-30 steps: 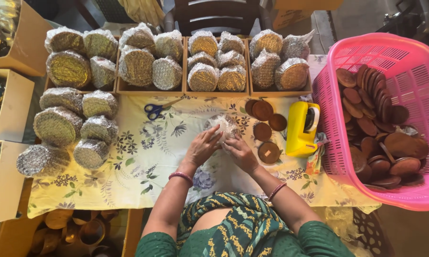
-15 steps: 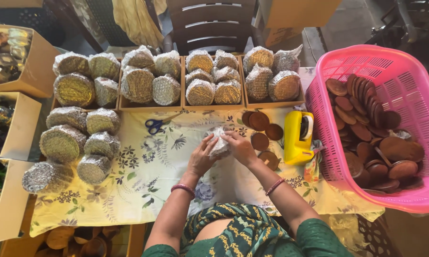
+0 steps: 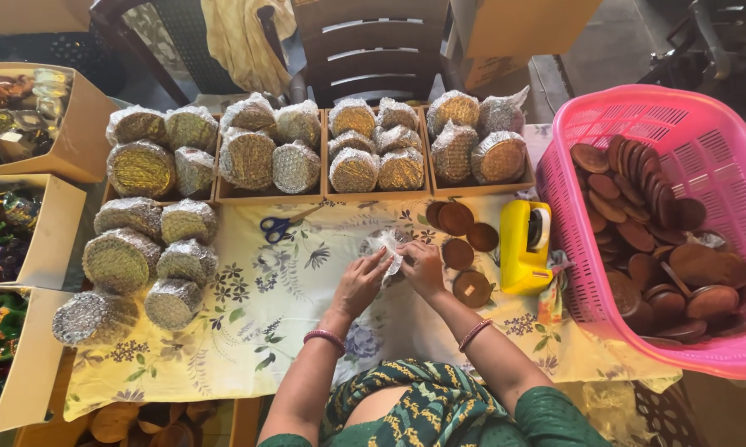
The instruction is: The person wraps round wooden items in bubble wrap and places the wrapped pieces into cardboard boxes on the table. They take brown wooden discs from a pink basket, wrap pieces one at a time, and arrange the wrapped items in the boxes.
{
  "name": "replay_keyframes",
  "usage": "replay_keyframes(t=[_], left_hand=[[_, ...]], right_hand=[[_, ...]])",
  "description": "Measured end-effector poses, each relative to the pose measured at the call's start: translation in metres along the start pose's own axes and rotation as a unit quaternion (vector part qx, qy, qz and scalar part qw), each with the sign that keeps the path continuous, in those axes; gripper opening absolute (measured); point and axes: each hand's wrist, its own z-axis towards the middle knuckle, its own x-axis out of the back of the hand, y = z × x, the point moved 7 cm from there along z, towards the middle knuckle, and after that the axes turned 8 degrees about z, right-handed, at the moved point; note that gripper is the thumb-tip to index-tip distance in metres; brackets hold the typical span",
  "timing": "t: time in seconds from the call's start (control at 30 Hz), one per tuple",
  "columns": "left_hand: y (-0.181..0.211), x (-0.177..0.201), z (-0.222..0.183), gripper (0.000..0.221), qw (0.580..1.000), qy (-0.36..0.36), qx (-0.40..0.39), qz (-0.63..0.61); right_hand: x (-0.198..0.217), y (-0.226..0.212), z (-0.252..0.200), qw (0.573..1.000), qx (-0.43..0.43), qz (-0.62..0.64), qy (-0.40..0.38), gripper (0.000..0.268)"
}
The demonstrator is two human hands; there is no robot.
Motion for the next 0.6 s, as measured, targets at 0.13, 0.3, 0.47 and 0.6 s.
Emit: replay_keyframes(t=[0.13, 0.3, 0.47, 0.6], left_hand=[[0.002, -0.002, -0.003, 0.068, 1.0, -0.001, -0.01, 0.018], [0.011, 0.014, 0.0, 0.055, 0.999, 0.022, -0.025, -0.022], [0.012, 0.007, 0.0, 0.052, 0.999, -0.016, -0.036, 0.017], [0.014, 0.006, -0.002, 0.044, 0.997, -0.021, -0.049, 0.06]], right_hand=[[-0.012, 0.02, -0.013, 0.997, -0.067, 0.014, 0.025, 0.016], [-0.027, 0.053, -0.033, 0.904, -0.299, 0.304, 0.04, 0.03], [-0.016, 0.035, -0.02, 0.918, -0.294, 0.266, 0.0, 0.027], [-0.014, 0.028, -0.01, 0.967, -0.226, 0.113, -0.03, 0.026]])
